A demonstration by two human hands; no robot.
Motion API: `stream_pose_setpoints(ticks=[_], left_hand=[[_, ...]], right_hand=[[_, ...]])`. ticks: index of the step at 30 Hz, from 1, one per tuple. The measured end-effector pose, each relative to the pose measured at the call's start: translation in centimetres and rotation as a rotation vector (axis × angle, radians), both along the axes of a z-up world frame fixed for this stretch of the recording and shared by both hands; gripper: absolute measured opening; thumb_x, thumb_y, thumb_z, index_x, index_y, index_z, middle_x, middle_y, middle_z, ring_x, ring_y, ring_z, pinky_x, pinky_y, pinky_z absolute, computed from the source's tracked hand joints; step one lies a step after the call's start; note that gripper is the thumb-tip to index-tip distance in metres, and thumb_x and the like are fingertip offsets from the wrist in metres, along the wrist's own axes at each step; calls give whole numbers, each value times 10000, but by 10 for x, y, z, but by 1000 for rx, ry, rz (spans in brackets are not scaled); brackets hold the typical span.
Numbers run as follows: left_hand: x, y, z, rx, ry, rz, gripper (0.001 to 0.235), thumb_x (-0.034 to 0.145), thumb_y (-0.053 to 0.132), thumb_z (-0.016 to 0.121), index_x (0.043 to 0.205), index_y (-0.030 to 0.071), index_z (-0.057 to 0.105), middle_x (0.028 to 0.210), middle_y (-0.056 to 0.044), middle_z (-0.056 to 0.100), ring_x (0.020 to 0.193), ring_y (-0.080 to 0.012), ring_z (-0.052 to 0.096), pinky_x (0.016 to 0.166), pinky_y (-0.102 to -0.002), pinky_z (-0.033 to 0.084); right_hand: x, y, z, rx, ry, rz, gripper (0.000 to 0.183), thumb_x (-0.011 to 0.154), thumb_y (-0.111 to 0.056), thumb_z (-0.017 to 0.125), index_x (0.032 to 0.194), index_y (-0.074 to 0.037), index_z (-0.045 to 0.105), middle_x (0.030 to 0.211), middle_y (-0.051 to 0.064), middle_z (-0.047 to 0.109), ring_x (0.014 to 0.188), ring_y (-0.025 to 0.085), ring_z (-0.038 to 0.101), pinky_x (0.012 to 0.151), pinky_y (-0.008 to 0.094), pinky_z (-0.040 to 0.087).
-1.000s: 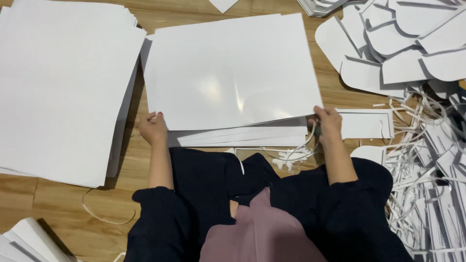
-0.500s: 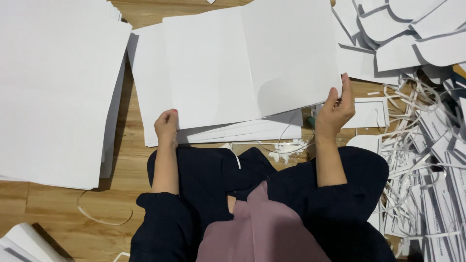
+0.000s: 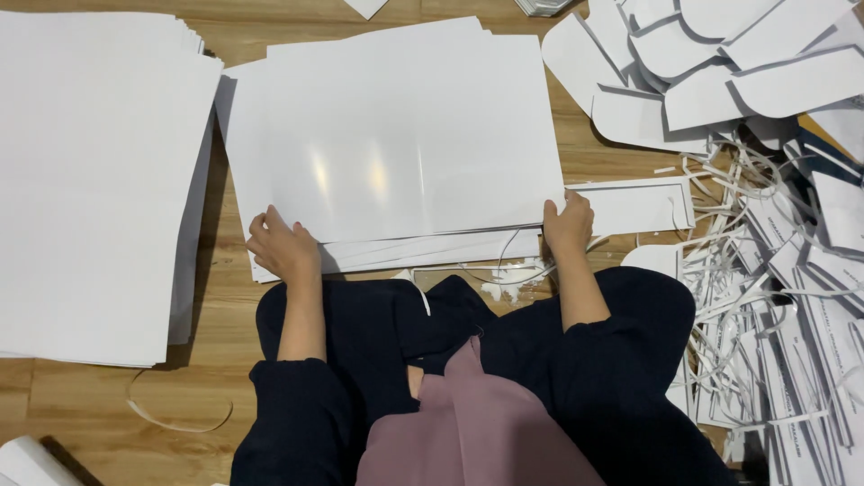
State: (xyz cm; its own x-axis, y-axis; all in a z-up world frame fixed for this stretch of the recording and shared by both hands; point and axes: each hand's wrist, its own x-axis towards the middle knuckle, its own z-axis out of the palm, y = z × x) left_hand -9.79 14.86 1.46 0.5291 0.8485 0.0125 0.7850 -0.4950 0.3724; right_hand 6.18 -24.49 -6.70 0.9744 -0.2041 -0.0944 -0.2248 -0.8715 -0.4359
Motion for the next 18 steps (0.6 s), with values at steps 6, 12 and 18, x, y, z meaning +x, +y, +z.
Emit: stream_pose_setpoints(ticks=[6, 12, 18], left_hand=[[-11, 31, -47, -162, -481, 105, 121, 802, 234, 682, 891, 187, 615, 735, 5, 612, 650, -201, 584, 585, -304, 458], [-7, 20, -14, -911, -657, 29, 308, 837, 119, 604, 1112, 22, 505, 861, -178, 593, 547, -222, 620, 471, -271, 562], [-1, 3, -22, -824, -209, -248, 659, 794, 164, 655, 1308, -88, 330, 1292, -324, 371, 1160, -422, 424, 896, -505, 429]], right_hand=[[-18, 14, 53, 116, -504, -52, 274, 656, -135, 757, 853, -127, 566, 848, -5, 543, 756, 203, 580, 691, 355, 463], [-21, 13, 93, 358, -617, -72, 183, 760, -73, 674, 912, -106, 577, 887, 36, 597, 881, 208, 581, 695, 294, 486], [-40, 65, 140, 1073, -737, -3, 231, 832, 1, 581, 1041, -48, 494, 1029, 96, 569, 964, 134, 515, 829, 251, 451]])
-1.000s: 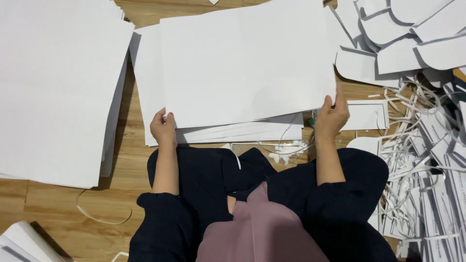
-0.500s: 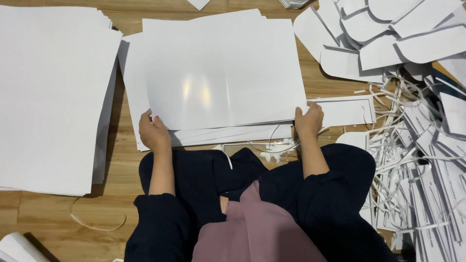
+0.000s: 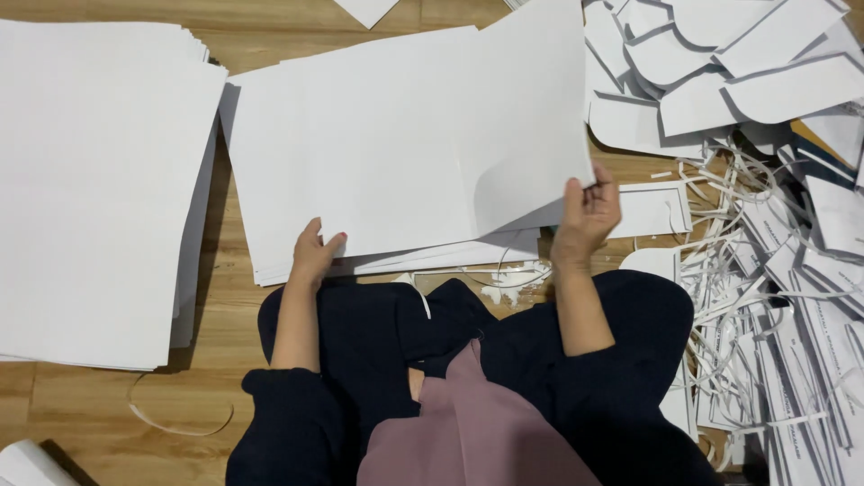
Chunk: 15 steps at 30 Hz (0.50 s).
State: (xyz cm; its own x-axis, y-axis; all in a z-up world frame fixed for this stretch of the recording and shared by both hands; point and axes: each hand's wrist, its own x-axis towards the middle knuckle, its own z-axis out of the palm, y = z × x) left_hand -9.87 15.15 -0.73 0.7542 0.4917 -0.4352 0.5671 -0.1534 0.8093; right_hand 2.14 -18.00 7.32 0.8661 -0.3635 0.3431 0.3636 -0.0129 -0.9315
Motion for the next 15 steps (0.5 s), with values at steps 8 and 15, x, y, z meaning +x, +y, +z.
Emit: stream_pose_setpoints(ticks=[8, 15], left_hand=[[10, 19, -70, -48, 91, 139, 382, 890, 356, 521, 1168, 103, 585, 1163, -160, 555, 1107, -347, 500, 882, -471, 429], [7, 10, -49, 56, 85, -43, 262, 699, 251, 690, 938, 145, 688, 817, -106, 651, 826, -307, 625, 733, -384, 497]], right_hand=[[-54, 141, -19, -826, -487, 504, 340, 721, -209, 542, 1055, -155, 569, 1082, 86, 529, 1079, 311, 495, 969, 441, 394], [-73, 167, -98, -1184, -509, 638, 332, 776, -157, 497, 1107, -157, 513, 1190, 97, 489, 1169, 290, 452, 1012, 456, 311]])
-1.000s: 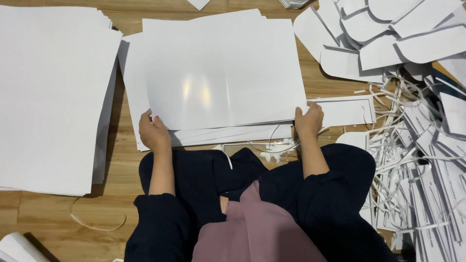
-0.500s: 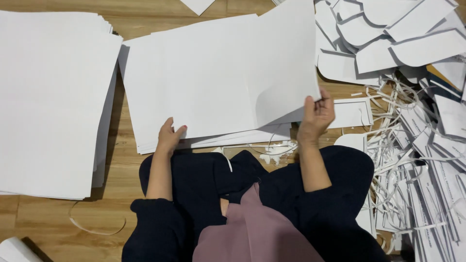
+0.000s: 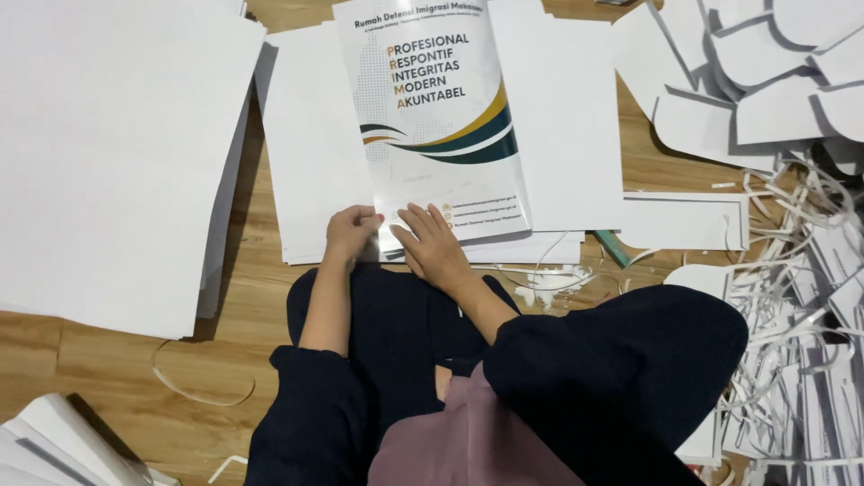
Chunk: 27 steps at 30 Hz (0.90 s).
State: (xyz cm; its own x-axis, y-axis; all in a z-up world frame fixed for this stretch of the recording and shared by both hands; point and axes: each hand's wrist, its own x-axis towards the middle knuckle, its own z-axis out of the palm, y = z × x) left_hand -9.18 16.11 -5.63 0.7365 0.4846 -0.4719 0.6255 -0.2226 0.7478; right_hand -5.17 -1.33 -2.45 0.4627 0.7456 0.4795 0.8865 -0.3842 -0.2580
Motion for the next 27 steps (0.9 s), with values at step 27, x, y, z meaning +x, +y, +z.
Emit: stream_pose_setpoints(ticks=[27], left_hand=[[13, 1, 20, -306, -156, 305, 208, 696, 21, 696, 901, 9, 661, 643, -83, 593, 492, -142, 585, 456, -233, 517]], right_hand=[[109, -63, 13, -238, 346, -428, 682, 839, -636, 336, 1426, -354, 132, 1465, 98, 51, 1350, 346, 60, 1102, 464, 126]])
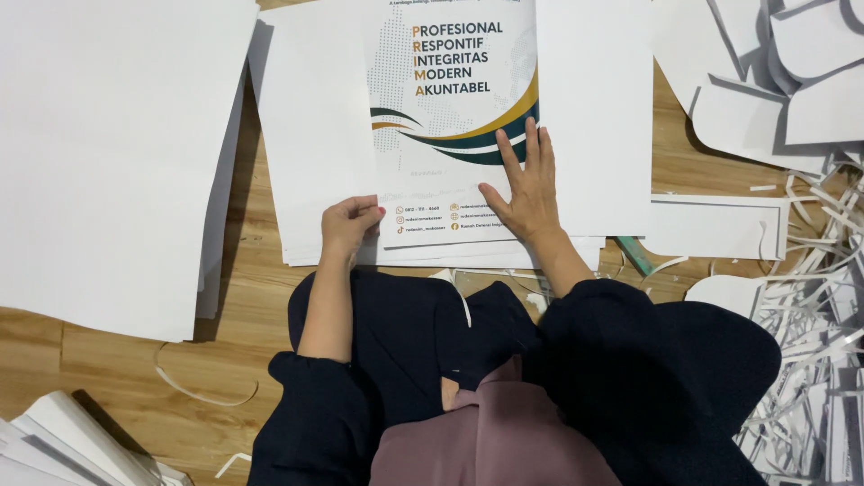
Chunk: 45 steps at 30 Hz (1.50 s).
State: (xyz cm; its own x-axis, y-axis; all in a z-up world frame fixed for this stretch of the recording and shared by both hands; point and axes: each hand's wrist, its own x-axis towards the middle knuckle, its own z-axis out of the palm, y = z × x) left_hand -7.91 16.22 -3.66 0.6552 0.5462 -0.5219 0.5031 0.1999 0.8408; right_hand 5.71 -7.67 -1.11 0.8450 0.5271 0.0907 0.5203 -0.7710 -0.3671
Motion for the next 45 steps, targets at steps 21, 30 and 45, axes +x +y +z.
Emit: stream_pose_setpoints(ticks=[21, 30, 45], left_hand=[[-3, 0, 5, 194, 94, 3, 206, 707, 60, 712, 908, 32, 681, 649, -93, 605, 573, -132, 578, 499, -263, 504], [-6, 7, 1, 309, 193, -48, 206, 713, 87, 700, 919, 71, 691, 689, -56, 645, 639, -133, 591, 608, -275, 500], [72, -121, 60, 961, 436, -1015, 855, 717, 32, 689, 1406, 258, 236, 1478, -95, 84, 1294, -442, 103, 891, -731, 257]], right_hand=[[-8, 8, 3, -43, 31, -9, 670, 854, -616, 333, 1429, -338, 130, 1472, 121, 21, 1348, 379, 28, 1109, 473, 106], [-15, 15, -1, -200, 99, -18, 691, 848, -599, 329, 1430, -285, 125, 1479, 142, 47, 1372, 313, 36, 1109, 445, 53], [-13, 7, 9, -234, 162, 19, 626, 898, -479, 305, 1439, -236, 105, 1491, 143, 47, 1378, 280, 59, 1116, 419, 38]])
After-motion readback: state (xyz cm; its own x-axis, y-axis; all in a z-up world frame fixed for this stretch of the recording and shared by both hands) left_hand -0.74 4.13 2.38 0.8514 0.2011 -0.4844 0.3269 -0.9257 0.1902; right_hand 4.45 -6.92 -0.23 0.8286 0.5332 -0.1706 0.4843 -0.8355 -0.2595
